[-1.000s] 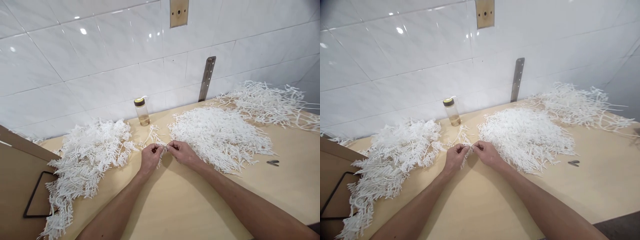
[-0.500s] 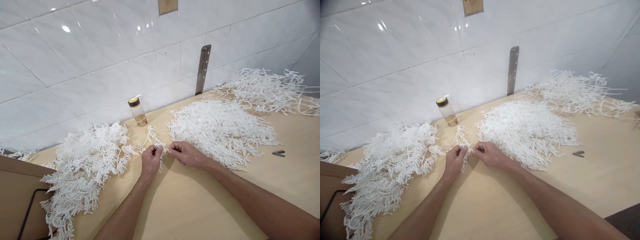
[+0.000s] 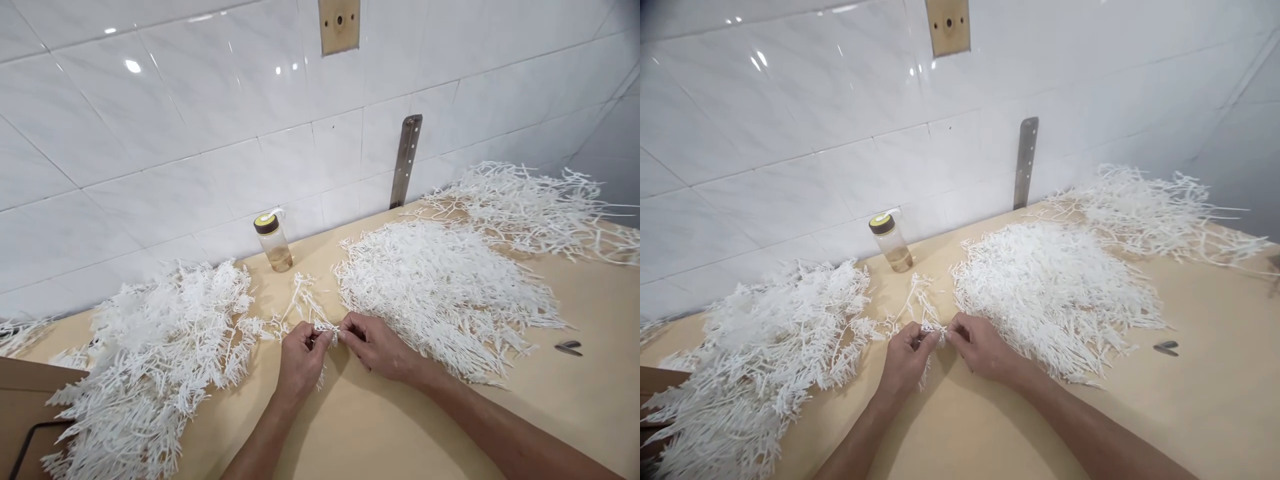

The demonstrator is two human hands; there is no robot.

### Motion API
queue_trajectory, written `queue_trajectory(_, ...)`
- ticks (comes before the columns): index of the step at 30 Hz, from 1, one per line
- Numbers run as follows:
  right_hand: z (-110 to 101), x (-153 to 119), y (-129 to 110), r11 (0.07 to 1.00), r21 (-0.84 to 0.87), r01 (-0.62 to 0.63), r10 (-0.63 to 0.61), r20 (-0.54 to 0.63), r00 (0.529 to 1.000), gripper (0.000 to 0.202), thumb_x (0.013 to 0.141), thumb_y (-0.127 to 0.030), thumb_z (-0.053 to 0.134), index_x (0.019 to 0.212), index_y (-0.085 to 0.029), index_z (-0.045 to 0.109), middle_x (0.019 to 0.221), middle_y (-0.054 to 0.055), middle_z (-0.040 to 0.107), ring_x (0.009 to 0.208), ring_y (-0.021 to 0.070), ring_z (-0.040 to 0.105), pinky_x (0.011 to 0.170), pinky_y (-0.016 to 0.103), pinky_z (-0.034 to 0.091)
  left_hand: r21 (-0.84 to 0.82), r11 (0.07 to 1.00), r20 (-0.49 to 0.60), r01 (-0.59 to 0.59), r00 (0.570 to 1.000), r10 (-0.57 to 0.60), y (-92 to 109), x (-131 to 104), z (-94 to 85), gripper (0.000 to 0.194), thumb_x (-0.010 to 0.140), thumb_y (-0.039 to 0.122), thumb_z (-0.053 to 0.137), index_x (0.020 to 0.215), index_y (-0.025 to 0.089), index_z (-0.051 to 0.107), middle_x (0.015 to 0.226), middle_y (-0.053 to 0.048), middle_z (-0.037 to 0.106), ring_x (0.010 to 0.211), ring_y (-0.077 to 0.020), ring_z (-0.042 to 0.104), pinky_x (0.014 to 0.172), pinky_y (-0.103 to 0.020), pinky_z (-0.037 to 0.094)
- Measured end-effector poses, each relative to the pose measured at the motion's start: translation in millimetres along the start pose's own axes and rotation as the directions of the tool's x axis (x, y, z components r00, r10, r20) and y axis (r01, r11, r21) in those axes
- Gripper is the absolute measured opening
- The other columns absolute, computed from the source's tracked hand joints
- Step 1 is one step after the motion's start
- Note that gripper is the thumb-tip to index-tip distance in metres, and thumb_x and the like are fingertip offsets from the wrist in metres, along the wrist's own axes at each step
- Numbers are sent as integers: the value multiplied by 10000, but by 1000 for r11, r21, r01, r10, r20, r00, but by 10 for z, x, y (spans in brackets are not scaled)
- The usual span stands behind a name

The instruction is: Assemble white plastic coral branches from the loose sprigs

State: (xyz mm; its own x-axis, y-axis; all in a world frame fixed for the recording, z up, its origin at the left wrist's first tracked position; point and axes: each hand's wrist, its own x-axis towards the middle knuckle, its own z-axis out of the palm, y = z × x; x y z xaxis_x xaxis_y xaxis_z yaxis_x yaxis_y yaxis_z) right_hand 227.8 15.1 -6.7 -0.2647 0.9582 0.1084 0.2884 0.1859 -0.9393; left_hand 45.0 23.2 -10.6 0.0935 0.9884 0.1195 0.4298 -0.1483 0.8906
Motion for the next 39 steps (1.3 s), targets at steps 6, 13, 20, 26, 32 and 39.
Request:
queue_trajectory(6,-30,5,69,998,-53,23,-20,42,999,198,930,-343,513,784,-221,563,576,-38,514,508,128,438,496,248,339,116,991,-34,-69,997,73,-22,-16,18,373,872,412,596,602,195,456,618,28,443,584,-119,430,549,-243,333)
queue_trajectory(13,-232,-50,-40,992,-127,4,18,179,984,202,915,-297,511,735,-215,550,609,-24,505,526,119,443,469,231,361,127,989,-56,-69,995,77,-26,26,-42,390,861,399,600,601,204,385,622,36,394,586,-115,385,547,-242,319)
queue_trajectory(20,-346,-34,-71,985,-74,-157,157,-6,988,194,896,-388,558,785,-231,576,582,-35,538,433,122,503,406,241,411,-189,970,-82,155,982,-173,-106,140,-165,436,767,521,693,602,193,459,569,58,372,537,-92,343,500,-225,288)
queue_trajectory(26,-444,-25,-27,901,-411,-139,-75,-463,883,138,845,-356,631,801,-225,623,653,9,619,564,162,579,553,282,459,-237,958,-86,163,978,-187,-77,108,-134,401,773,493,685,604,185,493,563,47,382,550,-97,367,516,-228,306)
queue_trajectory(32,-334,-69,-100,894,-445,-46,-219,-525,823,180,898,-369,575,904,-206,651,777,49,654,603,158,589,590,288,493,-210,971,-136,116,980,-147,-77,106,-97,425,793,456,669,577,196,412,564,52,325,548,-91,315,515,-232,270)
queue_trajectory(39,146,-84,14,987,40,-153,157,-136,978,296,920,-457,547,1025,-193,630,618,-23,605,387,113,535,430,258,467,-130,991,-160,45,985,-66,-54,64,-8,471,808,451,667,582,204,336,579,57,278,557,-90,285,514,-230,250)
